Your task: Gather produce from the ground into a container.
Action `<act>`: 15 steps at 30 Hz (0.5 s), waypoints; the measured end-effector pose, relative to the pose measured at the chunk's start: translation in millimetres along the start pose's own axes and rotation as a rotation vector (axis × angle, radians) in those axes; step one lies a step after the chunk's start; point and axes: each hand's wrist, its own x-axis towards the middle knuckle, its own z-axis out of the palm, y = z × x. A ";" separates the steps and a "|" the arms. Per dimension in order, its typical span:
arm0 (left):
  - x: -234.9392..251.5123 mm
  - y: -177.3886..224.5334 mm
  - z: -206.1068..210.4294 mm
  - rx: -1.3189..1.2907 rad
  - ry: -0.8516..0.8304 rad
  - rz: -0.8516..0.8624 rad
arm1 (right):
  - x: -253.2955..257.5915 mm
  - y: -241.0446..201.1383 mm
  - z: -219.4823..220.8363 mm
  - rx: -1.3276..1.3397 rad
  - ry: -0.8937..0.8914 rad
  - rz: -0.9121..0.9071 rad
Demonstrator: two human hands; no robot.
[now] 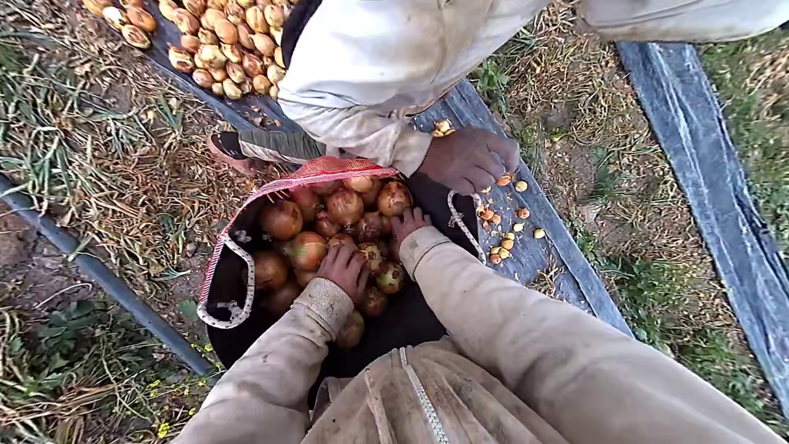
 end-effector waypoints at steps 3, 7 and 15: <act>37.2 17.0 13.0 0.020 -0.475 -0.241 | 8.0 11.3 -18.9 -0.059 -0.131 0.036; 60.8 24.2 29.5 -0.039 -0.530 -0.376 | 20.9 17.2 4.1 0.016 -0.123 0.112; 30.6 10.3 29.2 -0.400 -0.268 -0.388 | -10.1 -4.5 -28.0 0.027 -0.164 0.161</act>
